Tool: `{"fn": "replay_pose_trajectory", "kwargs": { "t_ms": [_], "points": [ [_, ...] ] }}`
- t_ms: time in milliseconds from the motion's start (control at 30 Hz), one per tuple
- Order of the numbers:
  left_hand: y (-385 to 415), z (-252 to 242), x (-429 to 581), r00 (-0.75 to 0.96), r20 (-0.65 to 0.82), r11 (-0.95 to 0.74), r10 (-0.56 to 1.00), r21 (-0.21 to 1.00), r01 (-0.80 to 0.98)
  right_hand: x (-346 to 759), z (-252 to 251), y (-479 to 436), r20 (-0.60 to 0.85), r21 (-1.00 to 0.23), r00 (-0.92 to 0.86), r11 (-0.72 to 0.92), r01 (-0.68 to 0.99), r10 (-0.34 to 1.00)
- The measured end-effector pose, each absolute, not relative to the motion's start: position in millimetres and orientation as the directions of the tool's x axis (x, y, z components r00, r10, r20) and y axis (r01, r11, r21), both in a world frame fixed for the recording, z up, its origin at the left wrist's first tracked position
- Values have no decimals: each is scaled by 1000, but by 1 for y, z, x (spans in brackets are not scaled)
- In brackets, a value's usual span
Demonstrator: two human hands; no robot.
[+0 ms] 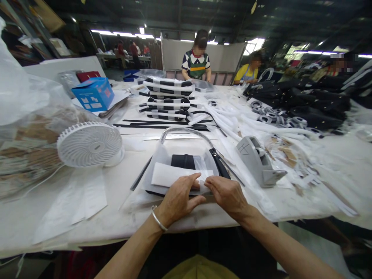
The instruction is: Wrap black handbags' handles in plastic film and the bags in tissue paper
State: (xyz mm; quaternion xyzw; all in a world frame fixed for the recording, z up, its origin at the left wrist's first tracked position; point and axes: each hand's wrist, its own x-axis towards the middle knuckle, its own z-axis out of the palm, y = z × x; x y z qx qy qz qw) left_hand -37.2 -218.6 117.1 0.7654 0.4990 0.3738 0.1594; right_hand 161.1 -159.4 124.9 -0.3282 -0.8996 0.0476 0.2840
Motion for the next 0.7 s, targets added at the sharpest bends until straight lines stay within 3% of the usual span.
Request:
{"fn": "replay_pose_trajectory", "kwargs": {
  "t_ms": [267, 533, 700],
  "points": [
    [-214, 106, -22, 99, 484, -399, 870, 569, 720, 157, 129, -149, 292, -451, -556, 624, 638, 778],
    [-209, 110, -5, -29, 524, -268, 851, 482, 834, 154, 125, -145, 330, -421, -547, 638, 645, 770],
    [-206, 108, 1, -69, 533, -199, 843, 429, 881, 152, 129, -140, 198, -483, -499, 527, 699, 843]
  ]
}}
